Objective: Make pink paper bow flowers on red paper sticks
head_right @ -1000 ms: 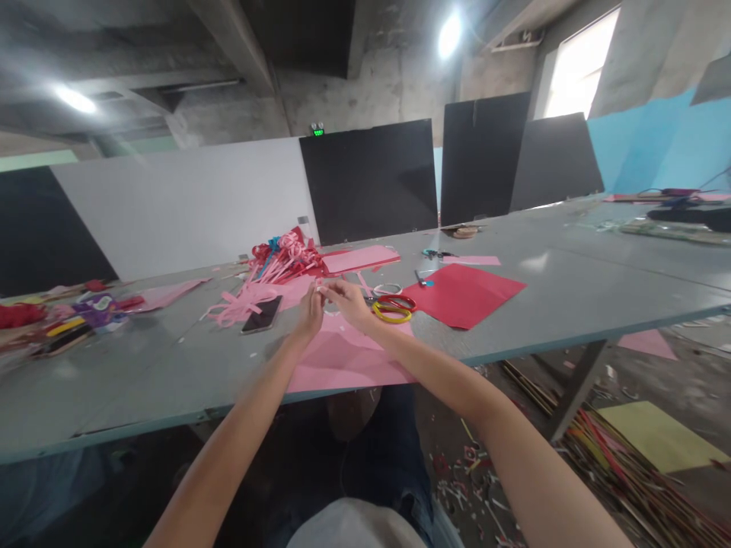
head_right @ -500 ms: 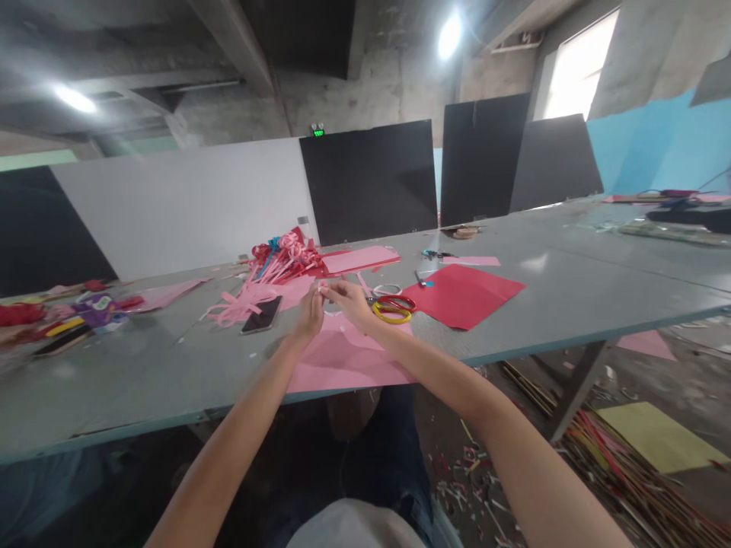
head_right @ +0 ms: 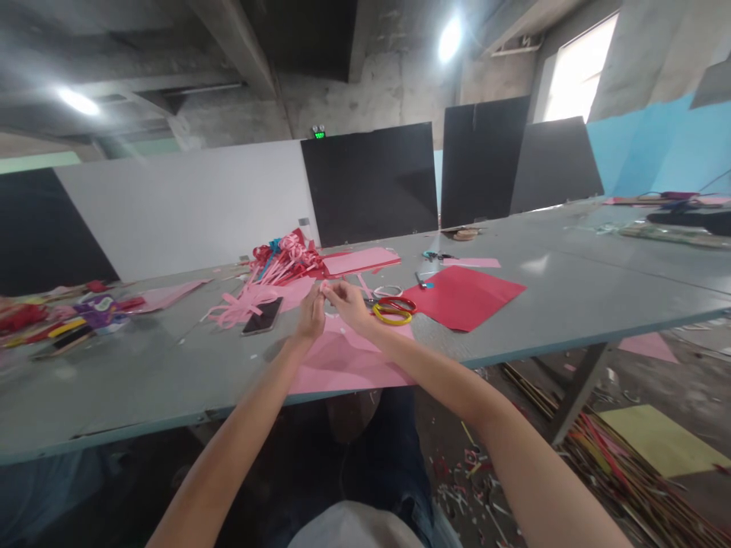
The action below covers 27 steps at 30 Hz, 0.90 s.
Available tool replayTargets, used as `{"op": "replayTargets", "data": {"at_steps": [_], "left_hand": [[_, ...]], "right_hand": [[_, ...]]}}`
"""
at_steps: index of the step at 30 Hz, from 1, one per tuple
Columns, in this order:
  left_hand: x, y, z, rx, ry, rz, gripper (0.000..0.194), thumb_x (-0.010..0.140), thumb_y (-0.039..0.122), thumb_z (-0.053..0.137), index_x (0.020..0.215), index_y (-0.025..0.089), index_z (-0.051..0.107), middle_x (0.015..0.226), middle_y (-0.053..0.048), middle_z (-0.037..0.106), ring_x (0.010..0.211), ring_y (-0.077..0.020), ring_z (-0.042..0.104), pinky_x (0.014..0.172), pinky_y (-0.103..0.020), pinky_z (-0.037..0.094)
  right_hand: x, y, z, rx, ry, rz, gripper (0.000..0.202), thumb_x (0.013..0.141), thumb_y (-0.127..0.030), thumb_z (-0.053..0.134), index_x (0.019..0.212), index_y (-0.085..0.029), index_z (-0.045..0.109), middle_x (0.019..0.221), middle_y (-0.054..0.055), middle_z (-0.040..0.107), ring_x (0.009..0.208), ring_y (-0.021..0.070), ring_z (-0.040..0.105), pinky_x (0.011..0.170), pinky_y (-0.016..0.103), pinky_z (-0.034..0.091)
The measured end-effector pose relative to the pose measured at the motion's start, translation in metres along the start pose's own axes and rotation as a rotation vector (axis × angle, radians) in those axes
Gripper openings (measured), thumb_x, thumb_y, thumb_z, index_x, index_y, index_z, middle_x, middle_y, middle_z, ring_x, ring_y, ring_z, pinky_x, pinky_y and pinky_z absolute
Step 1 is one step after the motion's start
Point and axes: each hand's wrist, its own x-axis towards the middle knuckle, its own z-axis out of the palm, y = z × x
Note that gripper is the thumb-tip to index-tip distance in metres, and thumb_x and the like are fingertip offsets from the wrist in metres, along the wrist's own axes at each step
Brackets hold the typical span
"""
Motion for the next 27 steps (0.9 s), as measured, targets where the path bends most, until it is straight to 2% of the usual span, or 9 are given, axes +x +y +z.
{"op": "replayTargets", "data": {"at_steps": [4, 9, 14, 17, 20, 23, 27], "left_hand": [[0.0, 0.004, 0.0, -0.062, 0.01, -0.019, 0.029, 0.09, 0.037, 0.025, 0.082, 0.019, 0.048, 0.077, -0.006, 0.055, 0.072, -0.0167, 0.052, 0.067, -0.031, 0.042], [0.002, 0.009, 0.005, -0.224, 0.011, -0.201, 0.03, 0.091, 0.038, 0.027, 0.071, 0.02, 0.041, 0.061, 0.001, 0.044, 0.055, -0.0116, 0.041, 0.052, -0.026, 0.036], [0.001, 0.011, 0.009, -0.313, -0.052, -0.353, 0.038, 0.093, 0.04, 0.024, 0.064, 0.02, 0.037, 0.051, 0.003, 0.038, 0.045, -0.0092, 0.036, 0.047, -0.026, 0.031], [0.0, 0.009, 0.008, -0.227, -0.029, -0.367, 0.041, 0.092, 0.04, 0.027, 0.057, 0.021, 0.035, 0.047, 0.003, 0.036, 0.045, -0.0095, 0.036, 0.049, -0.027, 0.03], [0.001, 0.006, 0.006, -0.142, -0.009, -0.371, 0.042, 0.09, 0.038, 0.032, 0.052, 0.02, 0.035, 0.045, 0.003, 0.036, 0.047, -0.0108, 0.037, 0.05, -0.026, 0.027], [0.002, 0.004, 0.004, -0.028, -0.02, -0.359, 0.04, 0.086, 0.036, 0.034, 0.05, 0.02, 0.037, 0.045, 0.002, 0.038, 0.048, -0.0123, 0.038, 0.05, -0.026, 0.023], [0.001, 0.006, 0.001, 0.139, -0.046, -0.348, 0.038, 0.083, 0.036, 0.038, 0.049, 0.021, 0.041, 0.045, 0.001, 0.04, 0.047, -0.0139, 0.038, 0.051, -0.026, 0.019]], "right_hand": [[-0.001, -0.003, 0.001, 0.051, 0.036, 0.006, 0.037, 0.074, -0.055, 0.055, 0.064, -0.02, 0.048, 0.058, -0.003, 0.047, 0.053, 0.0112, 0.043, 0.052, 0.026, 0.034], [0.002, -0.002, -0.001, 0.115, 0.023, 0.017, 0.036, 0.073, -0.053, 0.057, 0.063, -0.02, 0.045, 0.058, -0.004, 0.048, 0.054, 0.0102, 0.045, 0.054, 0.024, 0.037], [0.012, 0.003, -0.011, 0.072, 0.121, -0.042, 0.029, 0.073, -0.046, 0.059, 0.071, -0.019, 0.048, 0.066, -0.003, 0.051, 0.058, 0.0102, 0.046, 0.057, 0.025, 0.039], [0.015, 0.007, -0.017, -0.051, 0.152, -0.126, 0.027, 0.069, -0.037, 0.063, 0.084, -0.02, 0.048, 0.082, 0.001, 0.058, 0.066, 0.0123, 0.053, 0.062, 0.026, 0.042], [0.015, 0.009, -0.021, -0.223, 0.119, -0.232, 0.024, 0.072, -0.03, 0.06, 0.091, -0.021, 0.048, 0.091, 0.003, 0.062, 0.076, 0.0162, 0.058, 0.068, 0.03, 0.044], [0.013, 0.01, -0.022, -0.372, 0.065, -0.307, 0.019, 0.076, -0.027, 0.057, 0.093, -0.023, 0.05, 0.093, 0.004, 0.064, 0.084, 0.0193, 0.06, 0.076, 0.033, 0.043], [0.011, 0.009, -0.023, -0.478, 0.028, -0.315, 0.016, 0.078, -0.028, 0.057, 0.092, -0.023, 0.053, 0.09, 0.004, 0.067, 0.088, 0.0217, 0.061, 0.079, 0.034, 0.042]]}}
